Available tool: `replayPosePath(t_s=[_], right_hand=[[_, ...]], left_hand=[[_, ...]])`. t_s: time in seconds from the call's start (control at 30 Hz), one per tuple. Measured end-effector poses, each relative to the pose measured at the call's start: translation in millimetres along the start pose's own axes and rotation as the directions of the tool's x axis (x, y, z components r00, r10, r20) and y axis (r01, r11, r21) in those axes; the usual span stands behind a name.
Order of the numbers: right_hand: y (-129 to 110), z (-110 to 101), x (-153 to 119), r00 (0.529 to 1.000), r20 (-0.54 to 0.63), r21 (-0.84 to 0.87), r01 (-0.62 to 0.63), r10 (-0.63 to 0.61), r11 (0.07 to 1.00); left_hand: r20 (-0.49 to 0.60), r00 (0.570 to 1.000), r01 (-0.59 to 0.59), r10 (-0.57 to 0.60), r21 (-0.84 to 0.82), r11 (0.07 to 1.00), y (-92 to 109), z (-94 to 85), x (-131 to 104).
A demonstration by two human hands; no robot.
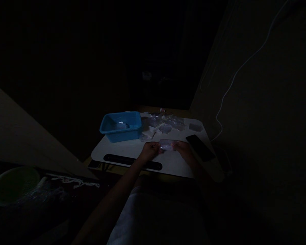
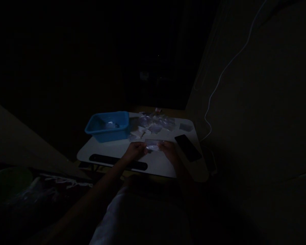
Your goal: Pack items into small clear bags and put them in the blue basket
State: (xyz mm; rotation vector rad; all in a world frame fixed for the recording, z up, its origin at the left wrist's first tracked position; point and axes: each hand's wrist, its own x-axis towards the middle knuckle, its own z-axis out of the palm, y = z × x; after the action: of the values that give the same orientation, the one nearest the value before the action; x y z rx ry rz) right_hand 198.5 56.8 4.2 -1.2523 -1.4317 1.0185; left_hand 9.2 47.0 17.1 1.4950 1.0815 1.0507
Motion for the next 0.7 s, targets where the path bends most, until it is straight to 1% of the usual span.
replayPosePath(t_s=[0.1, 0.23, 0.33, 0.47, 0.53, 0.6, 0.67, 0.7], right_hand=[[-17.3, 4.0, 7.6, 1.000, -0.013, -0.007, -0.006, 0.006, 1.000], [-42.4, 14.3, 18.0, 0.999, 0.038, -0.024, 0.010, -0.009, 1.000], [-56.6, 24.0, 23.9, 0.999, 0.045, -0.068, 0.023, -0.020, 0.997], [-69.1, 36.3, 30.9, 0.996, 0.080, -0.048, 0.040, -0.036, 0.998], [-75.7, 41.9, 36.3, 0.995, 0.088, -0.035, 0.052, -0.048, 0.998], [-84.8, 48.2, 44.5, 0.995, 0.076, -0.041, 0.062, -0.059, 0.997], [-96.5, 56.5, 55.9, 0.995, 0.066, -0.074, 0.073, -0.069, 0.995], [-103.1, 61.9, 62.6, 0.995, 0.073, -0.099, 0.080, -0.073, 0.992]], left_hand=[[-0.002, 0.999, 0.036, -0.036, -0.014, 0.999, 12.9, -14.5, 5.6], [-0.062, 0.995, 0.077, -0.077, -0.014, 0.997, 27.8, -35.8, 11.6], [-0.100, 0.990, 0.098, -0.097, 0.009, 0.995, 34.6, -49.1, 13.4], [-0.160, 0.983, 0.099, -0.086, 0.073, 0.992, 41.3, -63.1, 15.1], [-0.183, 0.982, 0.072, -0.049, 0.125, 0.990, 47.3, -72.4, 16.2], [-0.241, 0.970, 0.021, 0.025, 0.188, 0.982, 55.8, -86.8, 17.2], [-0.346, 0.926, -0.053, 0.152, 0.279, 0.959, 64.8, -107.6, 17.7], [-0.390, 0.891, -0.091, 0.232, 0.347, 0.933, 68.3, -120.2, 17.6]])
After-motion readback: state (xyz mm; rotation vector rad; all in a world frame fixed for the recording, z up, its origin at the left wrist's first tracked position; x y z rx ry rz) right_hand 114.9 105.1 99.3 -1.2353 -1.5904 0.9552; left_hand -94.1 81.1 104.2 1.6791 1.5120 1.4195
